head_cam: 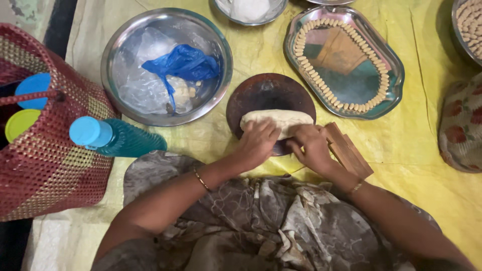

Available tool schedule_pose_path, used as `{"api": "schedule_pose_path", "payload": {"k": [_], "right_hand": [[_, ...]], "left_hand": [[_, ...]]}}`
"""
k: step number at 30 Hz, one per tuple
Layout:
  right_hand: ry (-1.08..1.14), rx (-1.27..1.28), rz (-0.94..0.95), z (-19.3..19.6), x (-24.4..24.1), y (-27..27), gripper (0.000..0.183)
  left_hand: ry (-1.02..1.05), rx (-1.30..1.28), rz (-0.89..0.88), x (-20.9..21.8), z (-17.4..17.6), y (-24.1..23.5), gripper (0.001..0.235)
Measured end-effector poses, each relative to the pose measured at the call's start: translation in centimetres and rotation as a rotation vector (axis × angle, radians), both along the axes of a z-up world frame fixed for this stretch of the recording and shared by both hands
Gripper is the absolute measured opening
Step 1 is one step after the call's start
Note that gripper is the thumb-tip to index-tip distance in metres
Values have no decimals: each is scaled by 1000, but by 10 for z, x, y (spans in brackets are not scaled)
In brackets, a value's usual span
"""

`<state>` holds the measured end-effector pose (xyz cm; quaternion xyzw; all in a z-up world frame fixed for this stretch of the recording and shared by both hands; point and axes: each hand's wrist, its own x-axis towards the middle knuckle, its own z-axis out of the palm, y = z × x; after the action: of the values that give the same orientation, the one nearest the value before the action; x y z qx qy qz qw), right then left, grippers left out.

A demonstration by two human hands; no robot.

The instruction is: The person kneads a ball of dough on a wooden board, repeatedly pressing, folding, and shaping it by hand. They occasionally transfer the dough between the board and a metal bowl and use a blue plastic bag to handle the dough.

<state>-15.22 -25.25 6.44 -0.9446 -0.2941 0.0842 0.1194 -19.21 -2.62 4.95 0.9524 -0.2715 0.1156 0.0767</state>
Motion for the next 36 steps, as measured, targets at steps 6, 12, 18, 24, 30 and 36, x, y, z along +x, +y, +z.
{"api": "schedule_pose_path", "payload": {"k": [6, 12, 18, 24, 30, 36], "right_hand": [[-517, 132, 144, -27, 26, 33, 73], [-270, 209, 16, -33, 88, 47, 45], [-54, 167, -51, -46, 163, 59, 39], [-224, 226, -56, -56, 133, 51, 33], [-465, 89, 179, -54, 22, 15, 82], [-205, 17, 252, -34, -31, -28, 67]], "left_hand": [[63, 3, 128, 42, -4, -9, 122], [285, -172, 197, 100, -30, -1, 112], [464, -252, 115, 169, -42, 18, 96], [447, -188, 190, 135, -28, 10, 92], [-80, 218, 48, 33, -5, -5, 112], [105, 110, -121, -37, 24, -6, 109]]}}
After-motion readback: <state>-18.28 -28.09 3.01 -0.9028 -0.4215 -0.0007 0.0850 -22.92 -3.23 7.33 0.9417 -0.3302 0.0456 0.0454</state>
